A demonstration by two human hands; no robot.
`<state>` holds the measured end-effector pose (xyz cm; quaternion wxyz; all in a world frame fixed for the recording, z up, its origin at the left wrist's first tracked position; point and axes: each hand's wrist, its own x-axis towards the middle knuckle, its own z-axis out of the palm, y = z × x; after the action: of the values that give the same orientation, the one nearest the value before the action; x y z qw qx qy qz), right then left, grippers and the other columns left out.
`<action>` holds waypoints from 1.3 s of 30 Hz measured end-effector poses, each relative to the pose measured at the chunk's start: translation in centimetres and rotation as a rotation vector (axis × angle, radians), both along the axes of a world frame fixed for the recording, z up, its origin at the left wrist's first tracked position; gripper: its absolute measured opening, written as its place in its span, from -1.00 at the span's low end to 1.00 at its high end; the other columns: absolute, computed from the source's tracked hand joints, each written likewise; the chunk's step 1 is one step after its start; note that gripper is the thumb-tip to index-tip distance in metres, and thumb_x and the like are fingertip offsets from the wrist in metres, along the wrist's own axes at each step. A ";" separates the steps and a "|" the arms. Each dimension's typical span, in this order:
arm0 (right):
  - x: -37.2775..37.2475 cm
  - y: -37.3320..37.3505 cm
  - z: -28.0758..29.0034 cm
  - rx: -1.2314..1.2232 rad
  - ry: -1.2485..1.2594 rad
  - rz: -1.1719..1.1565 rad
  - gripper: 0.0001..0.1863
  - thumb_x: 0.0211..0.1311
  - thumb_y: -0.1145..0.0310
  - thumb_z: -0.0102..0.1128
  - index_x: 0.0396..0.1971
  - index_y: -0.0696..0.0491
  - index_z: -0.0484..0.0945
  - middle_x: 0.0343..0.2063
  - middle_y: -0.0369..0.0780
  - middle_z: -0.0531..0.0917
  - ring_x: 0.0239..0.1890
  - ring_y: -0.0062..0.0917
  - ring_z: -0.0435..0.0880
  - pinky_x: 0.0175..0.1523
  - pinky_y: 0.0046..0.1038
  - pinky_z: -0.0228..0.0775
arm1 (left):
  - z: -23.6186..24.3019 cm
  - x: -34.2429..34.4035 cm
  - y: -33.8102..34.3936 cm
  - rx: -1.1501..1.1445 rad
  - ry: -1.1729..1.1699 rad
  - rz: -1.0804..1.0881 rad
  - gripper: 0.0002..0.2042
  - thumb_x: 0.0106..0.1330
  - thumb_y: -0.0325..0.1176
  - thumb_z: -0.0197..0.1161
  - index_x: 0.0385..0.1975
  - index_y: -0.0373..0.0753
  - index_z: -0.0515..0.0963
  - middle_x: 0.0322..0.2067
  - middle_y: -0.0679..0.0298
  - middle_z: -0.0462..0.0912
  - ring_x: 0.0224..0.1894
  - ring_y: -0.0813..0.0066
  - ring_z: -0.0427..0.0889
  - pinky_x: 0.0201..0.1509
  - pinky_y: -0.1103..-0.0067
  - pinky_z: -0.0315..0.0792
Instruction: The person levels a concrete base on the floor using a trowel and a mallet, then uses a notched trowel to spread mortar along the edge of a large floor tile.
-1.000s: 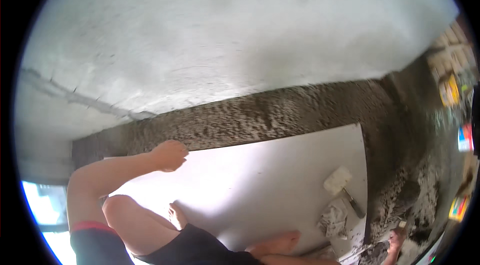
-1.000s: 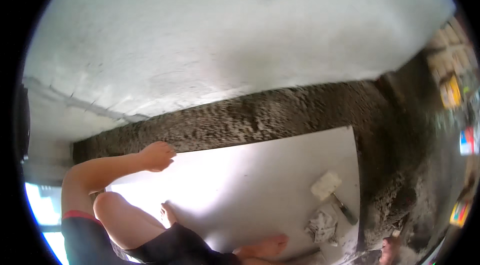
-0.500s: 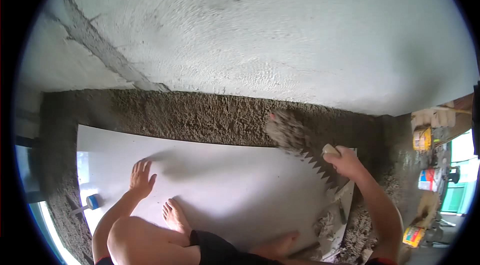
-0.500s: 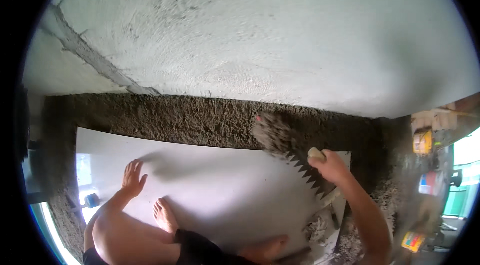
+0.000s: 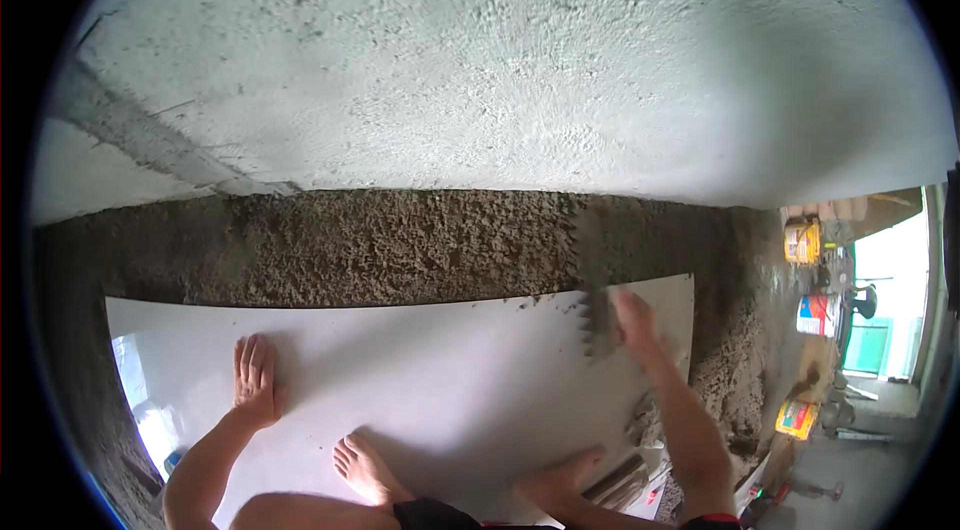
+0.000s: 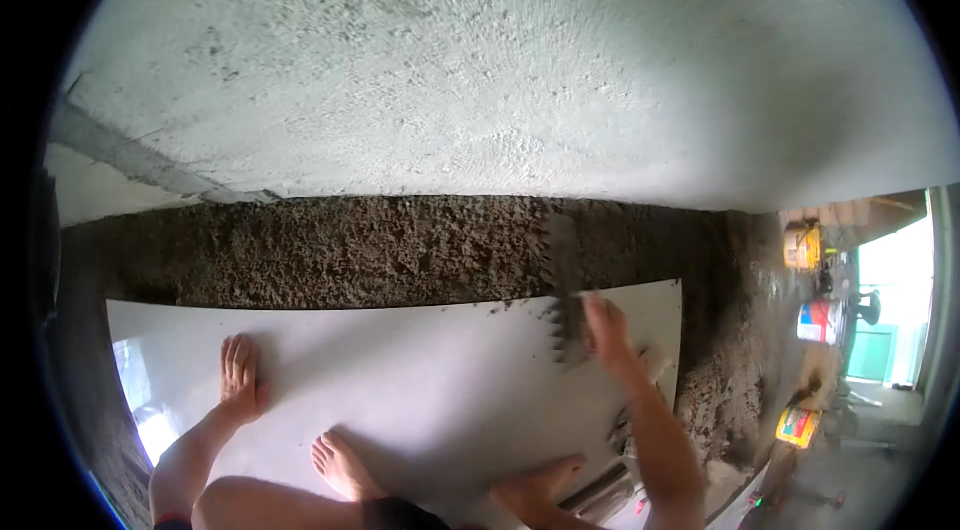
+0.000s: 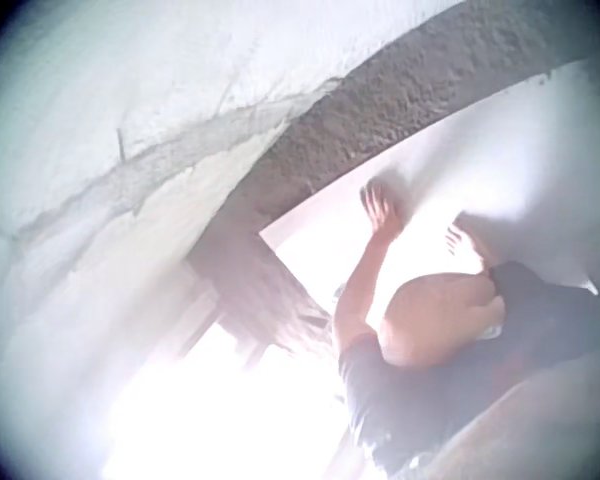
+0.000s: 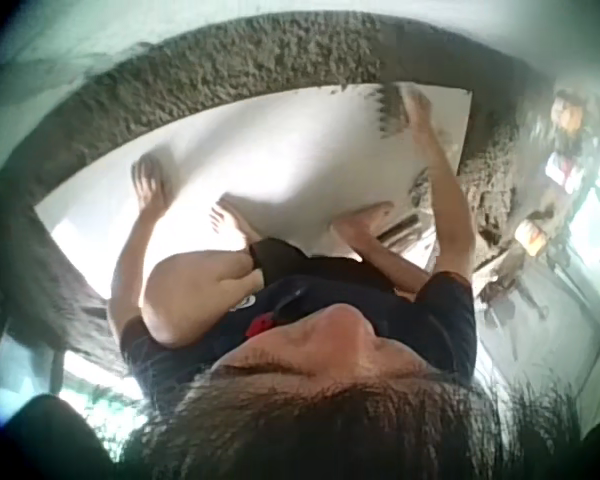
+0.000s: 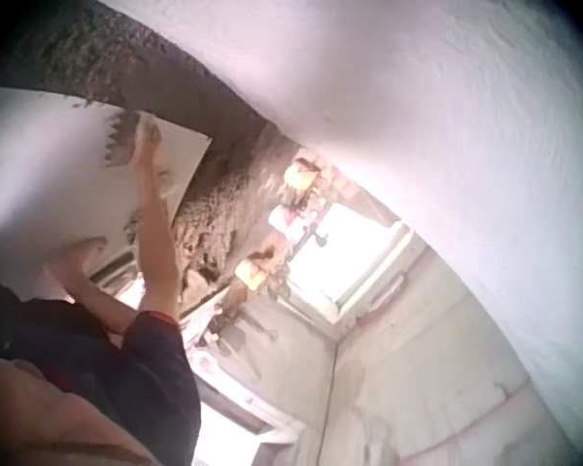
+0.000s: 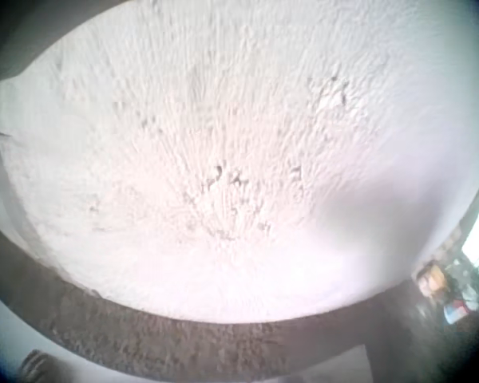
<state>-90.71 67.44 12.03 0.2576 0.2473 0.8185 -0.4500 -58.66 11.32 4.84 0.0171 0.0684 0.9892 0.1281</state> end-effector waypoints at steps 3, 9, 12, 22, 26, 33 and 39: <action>1.7 -6.1 -2.4 -0.184 -0.041 0.025 -0.57 0.32 -0.12 -0.04 -0.52 -0.07 0.33 -0.75 -0.39 0.37 -0.82 -0.66 0.29 -0.72 -0.53 0.16 | -0.5 -0.1 -0.2 0.037 -0.007 -0.021 -0.31 0.03 -0.34 0.13 0.20 -0.50 0.15 0.28 -0.17 0.04 0.35 -0.24 -0.02 0.39 -0.10 -0.14; 5.9 -15.9 -2.1 -0.584 -0.059 0.315 -0.61 0.33 -0.06 0.00 -0.33 0.00 0.32 -0.73 -0.29 0.45 -0.76 -0.47 0.49 -0.69 -0.38 0.30 | -0.7 0.0 -0.1 0.021 -0.003 -0.003 -0.33 0.06 -0.30 0.10 0.22 -0.46 0.15 0.28 -0.16 0.07 0.35 -0.23 -0.01 0.39 -0.10 -0.12; 6.9 -17.0 -2.8 0.164 0.557 0.629 -0.59 0.30 0.00 0.05 -0.25 0.08 0.33 -0.64 -0.06 0.57 -0.65 -0.13 0.57 -0.59 -0.18 0.39 | -0.5 0.2 0.1 -0.024 -0.068 0.026 -0.38 0.18 -0.25 0.02 0.23 -0.45 0.15 0.27 -0.17 0.12 0.35 -0.19 0.04 0.38 -0.07 -0.07; 2.9 -1.9 -4.4 0.468 0.420 0.299 -0.56 0.26 0.03 0.09 -0.19 0.15 0.35 -0.44 0.07 0.61 -0.37 0.06 0.59 -0.29 -0.07 0.42 | -0.6 1.1 0.9 -0.095 -0.050 0.109 -0.44 0.32 -0.19 -0.14 0.26 -0.42 0.15 0.30 -0.12 0.09 0.36 -0.17 0.05 0.39 -0.02 -0.07; 0.6 5.1 -4.0 0.590 0.543 0.197 -0.57 0.27 0.05 0.10 -0.22 0.16 0.37 -0.40 0.11 0.60 -0.34 0.10 0.57 -0.29 -0.04 0.39 | -1.0 1.1 0.8 -0.104 -0.002 0.108 -0.44 0.32 -0.20 -0.16 0.26 -0.42 0.14 0.31 -0.12 0.08 0.36 -0.19 0.04 0.39 -0.03 -0.07; -2.8 13.2 -0.2 0.197 0.419 -0.037 -0.45 0.26 -0.16 0.03 -0.40 0.13 0.42 -0.62 -0.20 0.47 -0.63 -0.46 0.45 -0.50 -0.31 0.30 | -1.2 1.3 0.8 -0.119 -0.031 0.093 -0.44 0.31 -0.21 -0.17 0.25 -0.44 0.12 0.31 -0.16 0.05 0.37 -0.19 0.01 0.40 -0.04 -0.10; -6.3 11.1 1.1 0.274 0.216 0.110 -0.34 0.25 -0.33 -0.13 -0.65 0.03 0.39 -0.75 -0.27 0.41 -0.75 -0.56 0.36 -0.57 -0.39 0.18 | -1.3 1.0 0.7 -0.100 -0.046 0.095 -0.44 0.29 -0.24 -0.16 0.24 -0.45 0.11 0.31 -0.20 0.04 0.36 -0.23 -0.01 0.39 -0.06 -0.11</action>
<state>-97.04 78.57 13.17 0.1564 0.1852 0.9073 -0.3437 -57.64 12.07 3.53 0.0371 0.0177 0.9959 0.0807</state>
